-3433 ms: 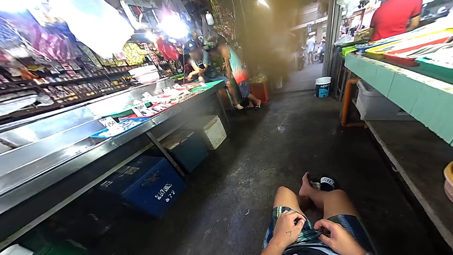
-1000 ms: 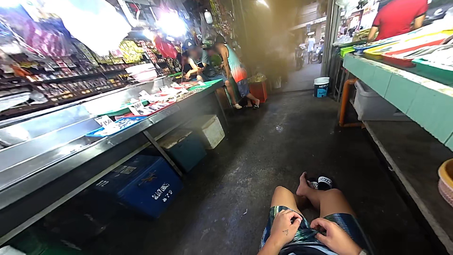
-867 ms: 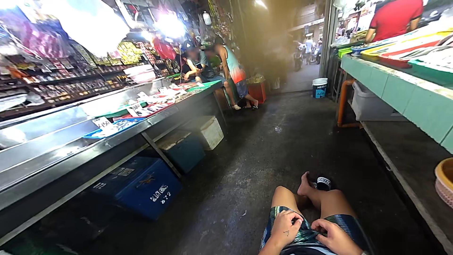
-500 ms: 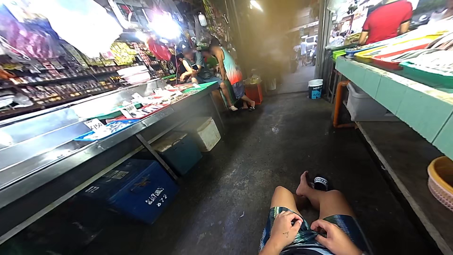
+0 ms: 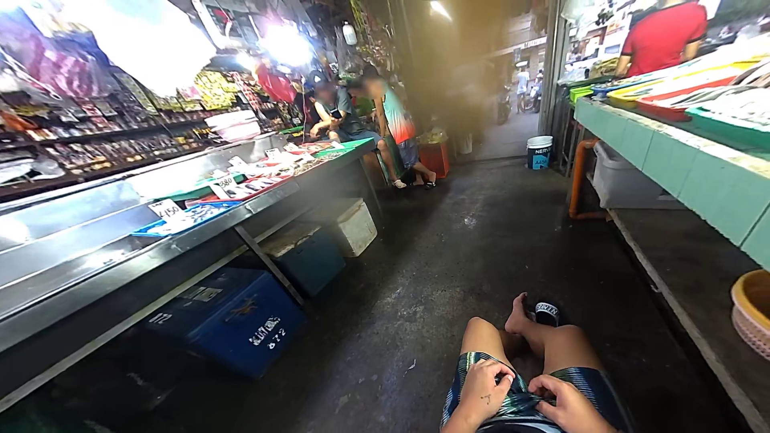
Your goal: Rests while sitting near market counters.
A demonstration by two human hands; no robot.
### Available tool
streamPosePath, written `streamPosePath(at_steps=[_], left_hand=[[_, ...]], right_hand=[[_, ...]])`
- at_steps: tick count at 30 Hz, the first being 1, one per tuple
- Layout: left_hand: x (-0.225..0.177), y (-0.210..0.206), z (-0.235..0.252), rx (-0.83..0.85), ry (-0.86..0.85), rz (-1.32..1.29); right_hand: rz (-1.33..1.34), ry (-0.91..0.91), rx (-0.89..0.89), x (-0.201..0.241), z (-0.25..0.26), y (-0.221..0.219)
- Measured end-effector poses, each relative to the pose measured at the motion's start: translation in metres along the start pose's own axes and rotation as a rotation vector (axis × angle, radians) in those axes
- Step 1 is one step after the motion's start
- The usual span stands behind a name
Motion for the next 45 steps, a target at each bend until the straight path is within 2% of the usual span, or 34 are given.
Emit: streamPosePath(at_steps=[6,16,28,38,45], left_hand=[[-0.008,-0.002,0.003,0.017,-0.028,-0.004],[0.011,0.005,-0.005,-0.017,0.04,-0.007],[-0.009,-0.003,0.002,0.003,-0.04,-0.003],[0.011,0.005,-0.006,-0.019,0.041,-0.009],[-0.001,0.0,0.0,0.001,0.001,-0.008]], right_hand=[[0.017,0.008,-0.019,-0.002,-0.002,0.004],[-0.01,0.024,0.037,0.007,0.007,-0.007],[0.019,0.001,-0.01,-0.002,-0.003,0.004],[-0.002,0.032,0.037,0.007,0.008,-0.007],[0.008,0.015,0.005,0.0,0.001,0.001]])
Point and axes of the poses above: each hand's wrist, its own z-axis towards the middle knuckle, its own y-axis out of the back of the hand, x = y × z, the point moved 9 cm from there along z, towards the middle knuckle, and after that the axes turned 4 degrees about -y, right-handed, at the moved point
